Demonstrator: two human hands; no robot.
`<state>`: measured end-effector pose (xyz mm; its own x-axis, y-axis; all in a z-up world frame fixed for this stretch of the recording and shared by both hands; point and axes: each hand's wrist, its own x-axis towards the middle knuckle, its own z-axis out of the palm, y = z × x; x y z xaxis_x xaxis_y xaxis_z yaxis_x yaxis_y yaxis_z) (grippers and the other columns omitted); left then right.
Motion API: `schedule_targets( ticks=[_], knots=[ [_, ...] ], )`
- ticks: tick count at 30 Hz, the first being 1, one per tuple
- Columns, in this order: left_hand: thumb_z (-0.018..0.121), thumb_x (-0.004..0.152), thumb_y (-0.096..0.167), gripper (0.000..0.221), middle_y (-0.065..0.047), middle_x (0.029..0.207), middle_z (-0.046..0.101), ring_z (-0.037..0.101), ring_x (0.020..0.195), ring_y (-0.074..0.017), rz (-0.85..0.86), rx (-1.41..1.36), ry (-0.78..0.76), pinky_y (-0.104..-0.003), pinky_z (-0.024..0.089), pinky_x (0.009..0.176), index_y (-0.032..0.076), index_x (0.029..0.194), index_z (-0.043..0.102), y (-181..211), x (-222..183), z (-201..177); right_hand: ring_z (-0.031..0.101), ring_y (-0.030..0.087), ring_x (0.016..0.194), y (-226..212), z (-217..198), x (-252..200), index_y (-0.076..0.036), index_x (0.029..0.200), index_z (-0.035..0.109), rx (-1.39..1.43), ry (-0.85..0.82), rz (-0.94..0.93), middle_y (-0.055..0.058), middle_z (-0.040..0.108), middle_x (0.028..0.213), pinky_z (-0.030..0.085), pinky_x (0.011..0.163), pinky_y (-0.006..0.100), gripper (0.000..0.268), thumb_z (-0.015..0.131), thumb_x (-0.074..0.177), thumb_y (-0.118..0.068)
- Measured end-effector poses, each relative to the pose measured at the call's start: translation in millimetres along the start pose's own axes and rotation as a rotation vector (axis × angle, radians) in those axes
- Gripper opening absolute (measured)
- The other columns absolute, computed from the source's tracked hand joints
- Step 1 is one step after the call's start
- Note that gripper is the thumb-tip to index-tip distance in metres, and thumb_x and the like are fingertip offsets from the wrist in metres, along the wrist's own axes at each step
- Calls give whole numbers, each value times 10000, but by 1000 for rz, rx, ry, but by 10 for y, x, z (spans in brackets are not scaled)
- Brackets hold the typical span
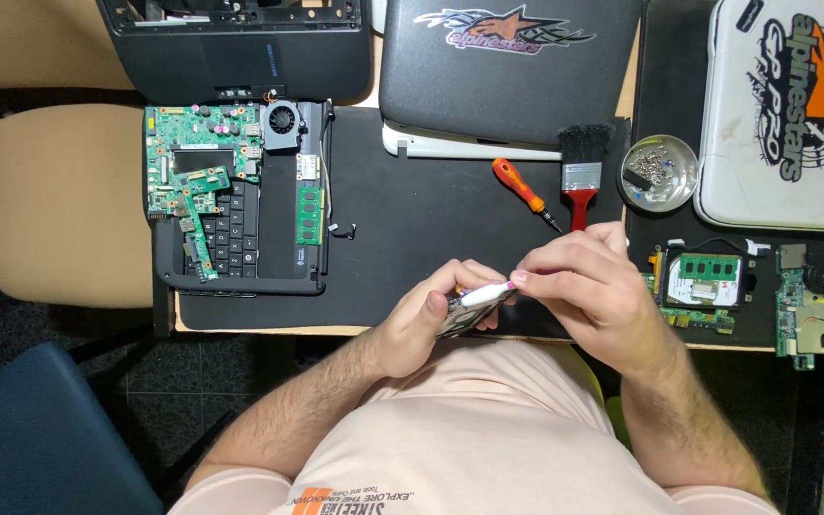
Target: Disassembling, cleaning, and reassembling various laptop components including the hard drive and motherboard.
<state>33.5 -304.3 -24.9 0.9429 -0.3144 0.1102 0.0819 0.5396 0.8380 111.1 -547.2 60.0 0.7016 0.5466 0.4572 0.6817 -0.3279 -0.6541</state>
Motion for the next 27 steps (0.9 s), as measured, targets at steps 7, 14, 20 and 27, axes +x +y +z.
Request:
schedule_targets(
  ticks=[7, 14, 20, 27],
  knots=[
    [400, 1286, 711, 854, -318, 1440, 727, 790, 1127, -297, 35, -47, 16, -466, 680, 1000, -90, 1407, 671, 123, -4, -33, 852, 315, 1053, 63, -110, -27, -144, 1129, 905, -11, -52, -8, 36, 897, 1191, 486, 995, 445, 150, 795, 1167, -49],
    [391, 1286, 712, 850, -303, 1415, 726, 777, 1108, -291, 38, 39, -46, -454, 655, 980, -86, 1359, 674, 191, -25, -61, 826, 258, 1007, 124, -179, -24, -176, 1164, 907, -24, -86, -38, 0, 891, 1177, 430, 965, 426, 178, 778, 1165, -52],
    [371, 1290, 688, 822, -277, 1365, 735, 762, 1061, -277, 24, 105, -96, -441, 650, 950, -72, 1314, 683, 246, 33, -44, 807, 244, 973, 42, -69, 22, -187, 1164, 909, -3, -73, -69, -4, 888, 1177, 416, 932, 421, 164, 781, 1169, -86],
    [378, 1308, 668, 758, -303, 1411, 701, 758, 1087, -276, 15, -25, -66, -455, 644, 963, -47, 1293, 632, 174, 3, -68, 794, 239, 950, 97, -102, 9, -181, 1187, 909, -24, -74, -48, -10, 890, 1164, 406, 931, 417, 171, 762, 1187, -93]
  ],
)
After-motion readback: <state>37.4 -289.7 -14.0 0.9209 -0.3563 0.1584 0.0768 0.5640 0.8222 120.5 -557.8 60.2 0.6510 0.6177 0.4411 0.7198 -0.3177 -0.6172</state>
